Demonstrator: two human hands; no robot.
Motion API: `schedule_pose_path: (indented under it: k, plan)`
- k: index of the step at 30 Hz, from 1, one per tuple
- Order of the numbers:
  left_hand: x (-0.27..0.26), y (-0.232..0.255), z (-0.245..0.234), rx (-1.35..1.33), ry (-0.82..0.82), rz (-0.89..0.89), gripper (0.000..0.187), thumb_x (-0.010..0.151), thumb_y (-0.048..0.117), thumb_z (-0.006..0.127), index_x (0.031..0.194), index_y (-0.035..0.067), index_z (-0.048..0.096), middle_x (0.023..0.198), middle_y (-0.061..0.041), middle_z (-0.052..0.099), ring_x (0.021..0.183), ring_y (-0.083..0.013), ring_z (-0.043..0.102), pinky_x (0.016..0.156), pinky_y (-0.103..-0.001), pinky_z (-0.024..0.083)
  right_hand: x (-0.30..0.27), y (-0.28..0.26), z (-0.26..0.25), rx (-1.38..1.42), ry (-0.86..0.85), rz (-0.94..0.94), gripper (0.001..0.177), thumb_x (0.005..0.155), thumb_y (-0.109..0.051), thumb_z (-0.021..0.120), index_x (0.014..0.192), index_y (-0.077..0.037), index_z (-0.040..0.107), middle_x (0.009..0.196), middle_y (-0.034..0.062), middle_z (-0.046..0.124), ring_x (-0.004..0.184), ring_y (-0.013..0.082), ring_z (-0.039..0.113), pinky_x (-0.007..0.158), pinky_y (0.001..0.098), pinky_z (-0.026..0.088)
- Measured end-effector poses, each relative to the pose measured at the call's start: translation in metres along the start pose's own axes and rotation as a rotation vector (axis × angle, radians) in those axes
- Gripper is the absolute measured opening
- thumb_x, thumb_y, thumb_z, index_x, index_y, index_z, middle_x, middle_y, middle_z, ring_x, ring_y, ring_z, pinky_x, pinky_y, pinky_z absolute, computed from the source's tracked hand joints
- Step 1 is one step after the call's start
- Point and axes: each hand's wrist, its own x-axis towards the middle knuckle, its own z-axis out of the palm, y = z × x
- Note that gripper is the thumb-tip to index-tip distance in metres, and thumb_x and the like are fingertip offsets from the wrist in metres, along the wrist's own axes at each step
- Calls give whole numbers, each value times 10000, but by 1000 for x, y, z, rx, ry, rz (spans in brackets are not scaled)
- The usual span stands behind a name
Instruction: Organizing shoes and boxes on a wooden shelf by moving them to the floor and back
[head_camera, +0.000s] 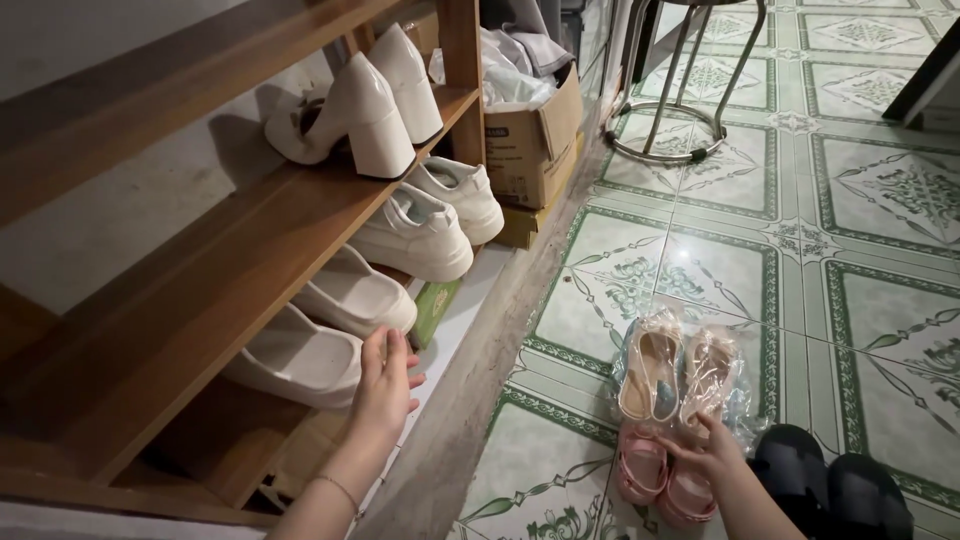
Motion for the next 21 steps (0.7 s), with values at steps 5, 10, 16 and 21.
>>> schedule_pose_path:
  k: [5, 10, 16, 21]
  plan:
    - [16, -3, -2, 2, 11, 96, 691, 914, 607, 302, 1555, 350, 329, 1283, -75, 636, 1014, -232, 677, 824, -399, 487, -88, 4, -10, -254, -185, -91, 585, 922, -21, 586, 1482, 15, 417, 1411, 328, 512, 1260, 506, 520, 1047, 546, 482]
    - [46, -16, -6, 144, 82, 291, 612, 951, 572, 357, 1502, 305, 378, 942, -120, 702, 812, -324, 681, 776, -434, 471, 41, -9, 38, 178, 126, 296, 350, 912, -298, 680, 1204, -120, 604, 1184, -10, 685, 915, 218, 725, 708, 245, 679]
    - [38, -4, -7, 178, 31, 463, 686, 961, 564, 395, 1489, 128, 356, 1261, -220, 668, 1243, -394, 575, 1031, -468, 395, -152, 4, 151, -332, -430, -86, 173, 998, -241, 612, 1010, -101, 510, 940, 51, 512, 890, 200, 533, 925, 338, 499]
    - [7, 16, -25, 239, 48, 561, 639, 1040, 593, 295, 1523, 174, 303, 1241, -113, 660, 1271, -283, 600, 1051, -453, 475, -293, 22, 215, -514, -629, -501, 290, 925, -181, 744, 1158, -56, 625, 830, 91, 586, 764, 300, 669, 777, 488, 588]
